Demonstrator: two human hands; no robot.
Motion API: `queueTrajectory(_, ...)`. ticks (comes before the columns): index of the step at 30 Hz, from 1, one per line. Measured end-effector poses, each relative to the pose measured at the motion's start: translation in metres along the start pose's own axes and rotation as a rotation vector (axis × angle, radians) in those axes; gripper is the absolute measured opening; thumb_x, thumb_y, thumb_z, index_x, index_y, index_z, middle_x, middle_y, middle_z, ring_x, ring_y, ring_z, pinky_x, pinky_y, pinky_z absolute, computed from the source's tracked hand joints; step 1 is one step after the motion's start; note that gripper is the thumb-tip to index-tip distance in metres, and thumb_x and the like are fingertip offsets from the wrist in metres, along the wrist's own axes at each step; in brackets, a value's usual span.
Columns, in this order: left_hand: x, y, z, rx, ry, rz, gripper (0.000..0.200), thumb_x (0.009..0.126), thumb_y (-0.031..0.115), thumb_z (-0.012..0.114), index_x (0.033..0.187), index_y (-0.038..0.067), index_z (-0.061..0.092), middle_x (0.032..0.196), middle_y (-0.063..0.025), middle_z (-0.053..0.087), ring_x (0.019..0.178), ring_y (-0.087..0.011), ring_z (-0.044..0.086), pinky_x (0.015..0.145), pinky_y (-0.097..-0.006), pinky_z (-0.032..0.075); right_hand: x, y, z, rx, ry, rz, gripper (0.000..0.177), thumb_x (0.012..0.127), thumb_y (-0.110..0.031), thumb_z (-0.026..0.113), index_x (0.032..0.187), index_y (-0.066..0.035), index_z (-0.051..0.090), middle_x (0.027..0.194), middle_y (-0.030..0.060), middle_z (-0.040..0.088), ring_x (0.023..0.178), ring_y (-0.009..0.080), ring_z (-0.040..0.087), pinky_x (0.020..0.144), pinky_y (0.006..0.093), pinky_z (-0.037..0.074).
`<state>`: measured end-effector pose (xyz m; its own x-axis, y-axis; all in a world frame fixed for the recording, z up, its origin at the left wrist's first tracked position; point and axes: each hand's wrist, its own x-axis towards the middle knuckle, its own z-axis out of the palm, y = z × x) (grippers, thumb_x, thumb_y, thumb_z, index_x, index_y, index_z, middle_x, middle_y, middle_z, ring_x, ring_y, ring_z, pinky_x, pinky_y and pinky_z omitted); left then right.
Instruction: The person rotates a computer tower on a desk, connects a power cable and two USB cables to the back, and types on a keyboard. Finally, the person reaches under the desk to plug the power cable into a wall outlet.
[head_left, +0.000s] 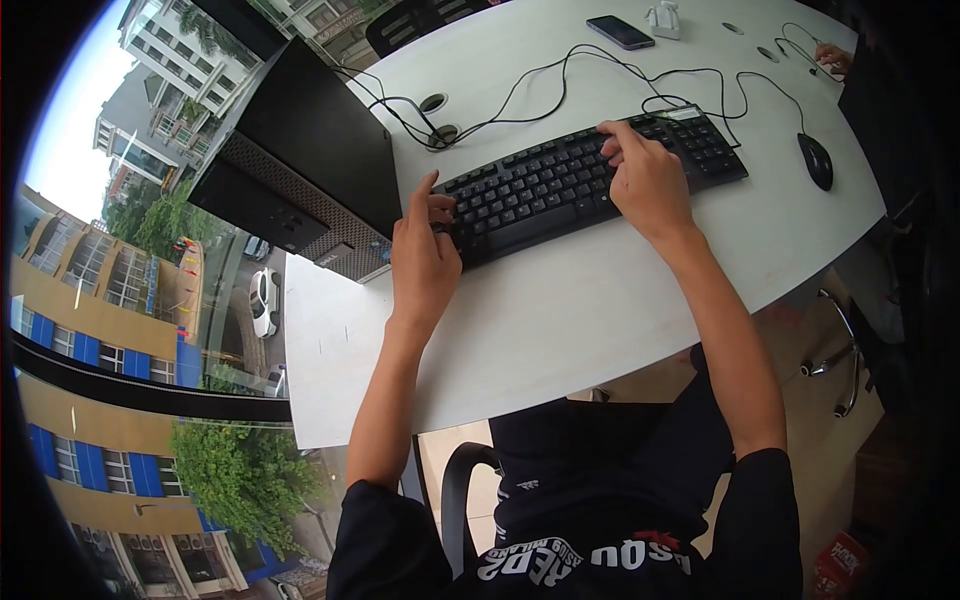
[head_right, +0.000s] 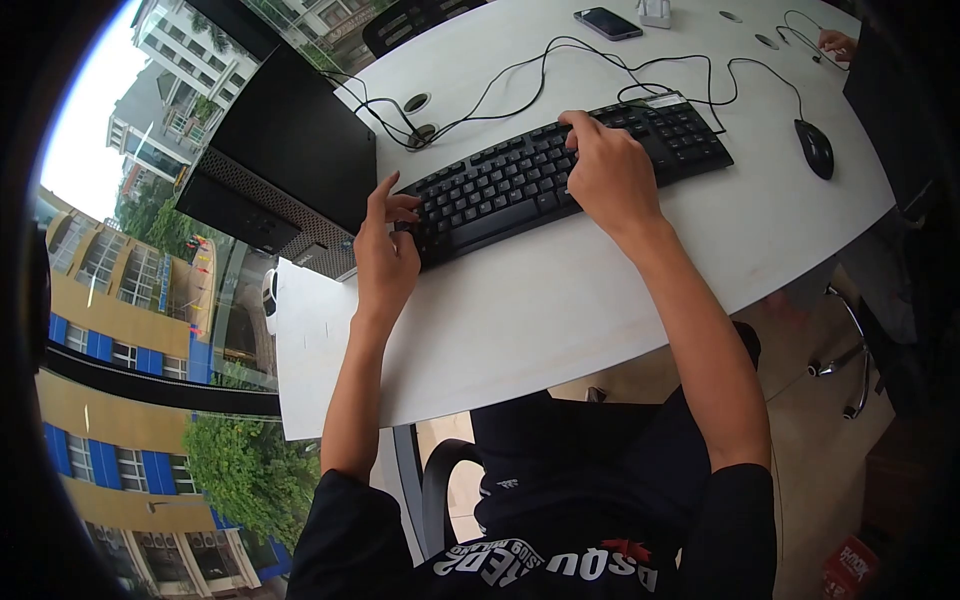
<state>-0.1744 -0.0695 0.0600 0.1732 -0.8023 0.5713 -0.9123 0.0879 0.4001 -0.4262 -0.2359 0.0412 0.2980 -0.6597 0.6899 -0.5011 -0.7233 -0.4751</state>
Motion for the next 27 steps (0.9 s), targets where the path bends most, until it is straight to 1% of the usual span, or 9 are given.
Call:
queueTrajectory(1,0.0,0.001,0.0,-0.007,0.003,-0.01,0.079,0.078,-0.02,0.045,0.153,0.005,0.048,0.117,-0.0131,0.073,0.104,-0.0246,0.071,0.094,-0.0387,0.056,-0.001,0.002,0.002,-0.03,-0.012,-0.015,0.054,0.086,0.014,0.047,0.132,-0.008,0.064,0.102,0.0111,0.076,0.083,0.0248,0.077,0.079,0.0371,0.061)
queueTrajectory(3,-0.001,0.004,-0.001,-0.02,0.014,-0.029,0.079,0.077,-0.02,0.042,0.152,0.004,0.048,0.118,-0.014,0.073,0.104,-0.0253,0.072,0.092,-0.039,0.057,-0.002,0.0,-0.001,0.047,0.031,-0.003,0.051,0.085,0.013,0.051,0.13,-0.007,0.063,0.099,0.0103,0.076,0.086,0.0269,0.075,0.079,0.0389,0.061)
queueTrajectory(7,-0.002,0.002,0.001,-0.006,-0.033,0.007,0.074,0.079,-0.018,0.043,0.149,0.003,0.049,0.117,-0.0152,0.073,0.104,-0.0271,0.073,0.092,-0.0405,0.058,-0.001,-0.006,-0.002,0.142,0.072,-0.033,0.05,0.084,0.014,0.051,0.128,-0.006,0.063,0.097,0.0108,0.075,0.088,0.0279,0.075,0.081,0.0395,0.061)
queueTrajectory(10,-0.003,0.005,0.001,0.016,-0.026,0.037,0.07,0.079,-0.016,0.044,0.147,0.002,0.051,0.116,-0.0156,0.073,0.104,-0.0281,0.074,0.093,-0.041,0.058,-0.002,-0.006,0.0,0.165,0.096,-0.135,0.053,0.083,0.016,0.05,0.129,-0.007,0.062,0.098,0.0111,0.075,0.088,0.0278,0.074,0.081,0.0391,0.061)
queueTrajectory(13,-0.002,0.009,0.0,-0.046,-0.05,-0.017,0.068,0.08,-0.016,0.046,0.145,0.002,0.052,0.116,-0.0153,0.073,0.104,-0.0285,0.073,0.095,-0.0415,0.056,-0.003,-0.009,0.002,0.186,0.048,-0.171,0.052,0.084,0.015,0.051,0.13,-0.007,0.062,0.099,0.0108,0.075,0.086,0.0276,0.074,0.081,0.0394,0.061)
queueTrajectory(16,-0.002,0.008,0.0,-0.048,-0.056,-0.017,0.069,0.08,-0.016,0.047,0.146,0.002,0.052,0.117,-0.0147,0.073,0.107,-0.0294,0.071,0.099,-0.0425,0.053,-0.007,-0.013,0.002,0.121,-0.129,-0.022,0.051,0.085,0.013,0.053,0.131,-0.006,0.061,0.101,0.0104,0.075,0.085,0.0276,0.073,0.083,0.0402,0.061)
queueTrajectory(20,-0.003,0.009,0.0,0.006,-0.037,0.039,0.069,0.081,-0.015,0.05,0.148,0.003,0.052,0.119,-0.0142,0.073,0.113,-0.0305,0.068,0.105,-0.0432,0.049,-0.005,-0.015,0.002,0.143,-0.035,-0.099,0.051,0.086,0.013,0.053,0.132,-0.006,0.061,0.104,0.0101,0.075,0.085,0.0276,0.073,0.086,0.0408,0.061)
queueTrajectory(24,-0.003,0.013,-0.001,0.007,-0.049,0.012,0.069,0.082,-0.015,0.052,0.149,0.004,0.051,0.121,-0.014,0.072,0.117,-0.0303,0.066,0.108,-0.0437,0.046,-0.006,-0.014,0.005,0.116,0.003,-0.15,0.051,0.085,0.013,0.054,0.132,-0.007,0.062,0.105,0.01,0.075,0.087,0.027,0.074,0.087,0.0407,0.061)
queueTrajectory(27,-0.003,0.01,0.001,-0.019,-0.037,0.054,0.07,0.082,-0.015,0.052,0.149,0.004,0.051,0.122,-0.0146,0.072,0.115,-0.0297,0.068,0.104,-0.0427,0.049,-0.006,-0.015,0.004,0.128,0.026,-0.155,0.052,0.084,0.014,0.054,0.131,-0.006,0.062,0.105,0.0098,0.075,0.089,0.0264,0.074,0.087,0.0399,0.061)
